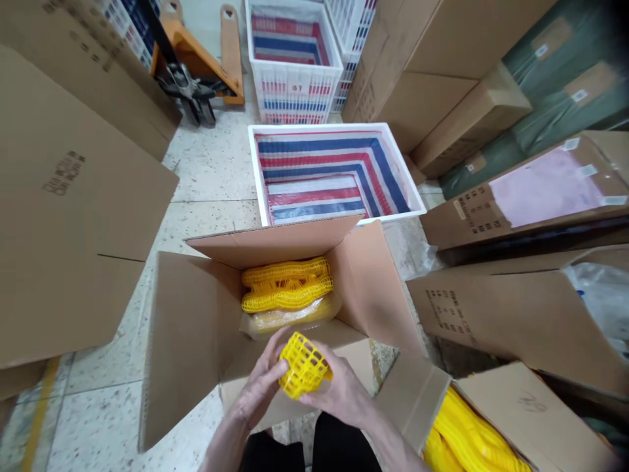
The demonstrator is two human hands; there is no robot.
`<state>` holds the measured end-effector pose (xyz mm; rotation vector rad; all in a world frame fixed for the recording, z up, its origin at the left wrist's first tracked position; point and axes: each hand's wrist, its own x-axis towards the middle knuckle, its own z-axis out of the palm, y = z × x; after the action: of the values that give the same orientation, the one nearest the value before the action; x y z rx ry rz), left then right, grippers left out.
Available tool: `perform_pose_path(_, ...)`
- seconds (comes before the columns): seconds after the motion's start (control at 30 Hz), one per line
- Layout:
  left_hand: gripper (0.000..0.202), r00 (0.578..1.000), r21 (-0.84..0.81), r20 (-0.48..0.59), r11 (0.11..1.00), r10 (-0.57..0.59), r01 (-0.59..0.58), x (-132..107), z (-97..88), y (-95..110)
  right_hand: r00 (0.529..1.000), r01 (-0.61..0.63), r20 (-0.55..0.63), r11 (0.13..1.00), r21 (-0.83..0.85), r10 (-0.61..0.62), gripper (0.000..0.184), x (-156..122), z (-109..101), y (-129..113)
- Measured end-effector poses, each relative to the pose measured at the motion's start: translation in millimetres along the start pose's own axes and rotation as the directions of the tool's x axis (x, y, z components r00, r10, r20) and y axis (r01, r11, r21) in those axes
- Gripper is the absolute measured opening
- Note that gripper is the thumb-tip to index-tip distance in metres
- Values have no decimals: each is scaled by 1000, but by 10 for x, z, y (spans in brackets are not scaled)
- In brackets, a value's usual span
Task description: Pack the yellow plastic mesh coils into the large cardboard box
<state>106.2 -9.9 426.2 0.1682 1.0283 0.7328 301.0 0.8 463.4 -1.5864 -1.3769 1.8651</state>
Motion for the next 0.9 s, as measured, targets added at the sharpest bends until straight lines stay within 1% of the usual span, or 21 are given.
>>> perform_pose_path(0.03,96,998,47,47,998,-53,51,38,-42,66,993,69,106,991,-112,-57,85,76,-122,-14)
perform_pose_path(0.07,93,992,90,76,992,-100,93,74,-80,110,970,154,220,966,-206,-108,82,164,-232,-33)
perform_pose_path(0.13,79,981,163,105,975,-166,148,148,-127,125,891,318,425,891,-325,-163,74,362,-416,-78)
perform_pose_path(0.17,73,977,172,109,971,-183,163,188,-130,102,849,380,501,851,-362,-166,67,461,-489,-96)
perform_pose_path(0.2,69,976,158,111,973,-189,171,231,-118,65,818,426,553,814,-395,-160,59,550,-550,-106)
perform_pose_path(0.23,67,977,129,107,977,-185,171,275,-91,23,797,460,585,779,-426,-151,53,626,-600,-104)
perform_pose_path(0.3,67,986,59,68,987,-152,148,362,-13,-61,787,493,599,730,-472,-145,46,718,-667,-64)
perform_pose_path(0.37,66,994,34,4,994,-105,105,441,65,-120,812,485,560,723,-491,-164,46,732,-692,14)
perform_pose_path(0.43,56,995,63,-53,994,-81,84,508,105,-150,848,449,495,753,-481,-190,50,692,-682,104)
perform_pose_path(0.47,50,994,79,-67,993,-83,89,539,106,-156,866,425,460,777,-464,-198,57,667,-668,144)
perform_pose_path(0.53,41,992,95,-60,989,-111,116,600,75,-151,892,380,404,823,-422,-205,75,632,-633,204)
perform_pose_path(0.57,40,991,82,-54,988,-124,128,629,50,-140,902,364,376,838,-405,-210,83,629,-618,223)
perform_pose_path(0.6,42,990,57,-54,989,-133,136,658,24,-122,914,353,339,845,-402,-221,86,634,-606,236)
perform_pose_path(0.67,49,987,14,-101,992,-122,124,708,-17,-68,943,324,214,843,-430,-253,84,659,-594,255)
perform_pose_path(0.7,54,984,15,-160,997,-78,81,728,-27,-34,957,290,117,850,-440,-265,80,669,-589,265)
perform_pose_path(0.73,58,974,56,-225,998,-11,24,744,-27,2,966,233,-2,876,-424,-258,76,674,-580,277)
perform_pose_path(0.77,62,957,140,-281,989,77,-39,756,-16,34,968,147,-142,921,-360,-209,71,673,-563,291)
perform_pose_path(0.8,65,930,253,-316,961,187,-107,767,6,59,956,44,-273,972,-232,-108,67,668,-536,304)
perform_pose_path(0.83,68,896,373,-320,911,307,-178,776,37,72,932,-61,-359,997,-51,38,64,663,-498,316)
perform_pose_path(0.87,71,865,480,-285,843,413,-244,783,76,69,906,-149,-375,977,152,196,64,664,-449,324)
perform_pose_path(0.9,73,841,559,-226,773,492,-302,790,121,50,889,-208,-329,920,332,319,64,676,-390,329)
